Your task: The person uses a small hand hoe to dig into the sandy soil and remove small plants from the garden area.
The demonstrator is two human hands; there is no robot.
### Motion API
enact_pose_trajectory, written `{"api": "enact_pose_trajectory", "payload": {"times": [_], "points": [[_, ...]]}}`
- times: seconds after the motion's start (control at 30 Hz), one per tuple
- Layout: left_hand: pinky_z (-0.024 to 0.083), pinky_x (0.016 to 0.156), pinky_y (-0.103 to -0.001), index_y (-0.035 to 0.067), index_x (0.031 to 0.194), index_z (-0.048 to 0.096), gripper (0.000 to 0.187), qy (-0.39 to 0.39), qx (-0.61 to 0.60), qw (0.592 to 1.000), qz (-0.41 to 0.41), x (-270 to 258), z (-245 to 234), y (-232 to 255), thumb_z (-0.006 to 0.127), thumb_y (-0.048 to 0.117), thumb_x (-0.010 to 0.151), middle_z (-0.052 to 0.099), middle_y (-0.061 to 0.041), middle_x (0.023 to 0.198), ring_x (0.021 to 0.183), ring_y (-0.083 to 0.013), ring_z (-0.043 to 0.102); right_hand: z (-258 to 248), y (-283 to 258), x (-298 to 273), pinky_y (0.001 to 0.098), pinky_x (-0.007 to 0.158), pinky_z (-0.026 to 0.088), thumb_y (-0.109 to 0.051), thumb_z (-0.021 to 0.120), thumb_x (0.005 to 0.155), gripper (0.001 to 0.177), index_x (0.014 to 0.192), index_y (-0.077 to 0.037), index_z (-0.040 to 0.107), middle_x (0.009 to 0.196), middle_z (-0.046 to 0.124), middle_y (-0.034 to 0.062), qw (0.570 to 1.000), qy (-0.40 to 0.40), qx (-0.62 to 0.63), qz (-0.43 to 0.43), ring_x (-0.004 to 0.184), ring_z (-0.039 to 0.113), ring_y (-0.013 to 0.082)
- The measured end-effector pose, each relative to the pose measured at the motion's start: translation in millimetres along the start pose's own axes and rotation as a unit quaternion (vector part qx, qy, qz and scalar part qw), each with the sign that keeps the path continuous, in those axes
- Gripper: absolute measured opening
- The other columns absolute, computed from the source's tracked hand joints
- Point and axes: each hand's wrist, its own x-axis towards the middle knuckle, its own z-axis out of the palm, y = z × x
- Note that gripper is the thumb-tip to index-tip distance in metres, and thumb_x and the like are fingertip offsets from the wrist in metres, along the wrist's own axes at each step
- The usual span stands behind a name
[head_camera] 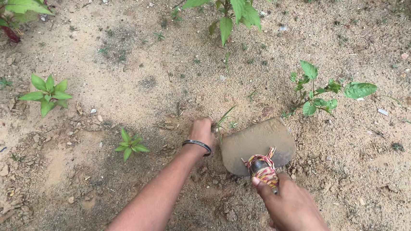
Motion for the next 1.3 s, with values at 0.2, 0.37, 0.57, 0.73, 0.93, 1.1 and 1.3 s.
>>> {"api": "enact_pose_trajectory", "payload": {"times": [0.2, 0.37, 0.57, 0.73, 0.93, 1.1, 1.3], "points": [[0.059, 0.09, -0.045, 0.002, 0.111, 0.073, 0.029, 0.005, -0.001, 1.0, 0.03, -5, -6, -1, 0.07, -0.005, 0.083, 0.071, -0.023, 0.106, 0.095, -0.0349, 0.072, 23, -28, 18, 0.051, 0.092, 0.056, -0.055, 0.042, 0.097, 0.057, 0.116, -0.011, 0.071, 0.104, 0.073, 0.0192, 0.997, -0.003, -0.003, -0.075, 0.097, 0.075, 0.0371], [0.057, 0.088, -0.047, 0.0, 0.103, 0.073, 0.021, 0.055, -0.002, 0.998, 0.011, -3, -23, 7, 0.071, -0.004, 0.082, 0.07, -0.026, 0.1, 0.094, -0.0386, 0.07, 13, -31, 19, 0.05, 0.093, 0.055, -0.06, 0.054, 0.093, 0.062, 0.119, -0.005, 0.066, 0.106, 0.075, 0.0224, 0.999, 0.021, 0.014, -0.045, 0.1, 0.074, 0.038], [0.06, 0.084, -0.043, 0.003, 0.102, 0.07, 0.01, -0.008, -0.047, 0.999, -0.023, 8, -28, 8, 0.064, 0.005, 0.095, 0.073, -0.018, 0.1, 0.091, -0.0282, 0.073, -14, 39, 14, 0.0468, 0.082, 0.065, -0.061, 0.058, 0.093, 0.064, 0.123, -0.005, 0.066, 0.1, 0.074, 0.0167, 0.992, -0.02, 0.105, 0.067, 0.087, 0.079, 0.0359], [0.057, 0.088, -0.044, 0.003, 0.107, 0.068, 0.017, -0.054, 0.008, 0.997, 0.059, 6, -7, 33, 0.069, 0.007, 0.09, 0.068, -0.019, 0.106, 0.096, -0.0299, 0.069, -29, 93, 31, 0.0429, 0.082, 0.059, -0.057, 0.062, 0.09, 0.06, 0.117, -0.004, 0.072, 0.091, 0.074, 0.0133, 0.994, 0.104, 0.036, 0.007, 0.084, 0.077, 0.0265], [0.058, 0.087, -0.043, 0.004, 0.106, 0.072, 0.02, -0.038, 0.023, 0.991, 0.125, 9, 9, 51, 0.066, -0.001, 0.088, 0.067, -0.018, 0.106, 0.093, -0.0307, 0.068, -29, 99, 20, 0.0445, 0.083, 0.061, -0.057, 0.063, 0.087, 0.065, 0.124, -0.004, 0.068, 0.093, 0.072, 0.0171, 0.991, 0.082, 0.089, 0.05, 0.087, 0.075, 0.0302], [0.061, 0.082, -0.033, 0.0, 0.102, 0.071, 0.012, -0.148, -0.02, 0.985, 0.083, 10, 10, 56, 0.067, 0.002, 0.09, 0.063, -0.014, 0.105, 0.089, -0.0251, 0.073, -28, 94, 21, 0.045, 0.085, 0.061, -0.06, 0.058, 0.093, 0.065, 0.128, -0.005, 0.067, 0.093, 0.075, 0.019, 0.992, 0.01, 0.093, 0.086, 0.088, 0.078, 0.0328], [0.058, 0.083, -0.038, 0.005, 0.098, 0.071, 0.013, -0.122, 0.005, 0.984, 0.129, 0, 6, 77, 0.074, 0.005, 0.085, 0.067, -0.013, 0.105, 0.09, -0.0254, 0.07, -28, 104, 29, 0.0442, 0.085, 0.061, -0.062, 0.056, 0.094, 0.068, 0.128, -0.005, 0.068, 0.09, 0.074, 0.0179, 0.995, 0.012, 0.083, 0.06, 0.086, 0.075, 0.0303]]}}
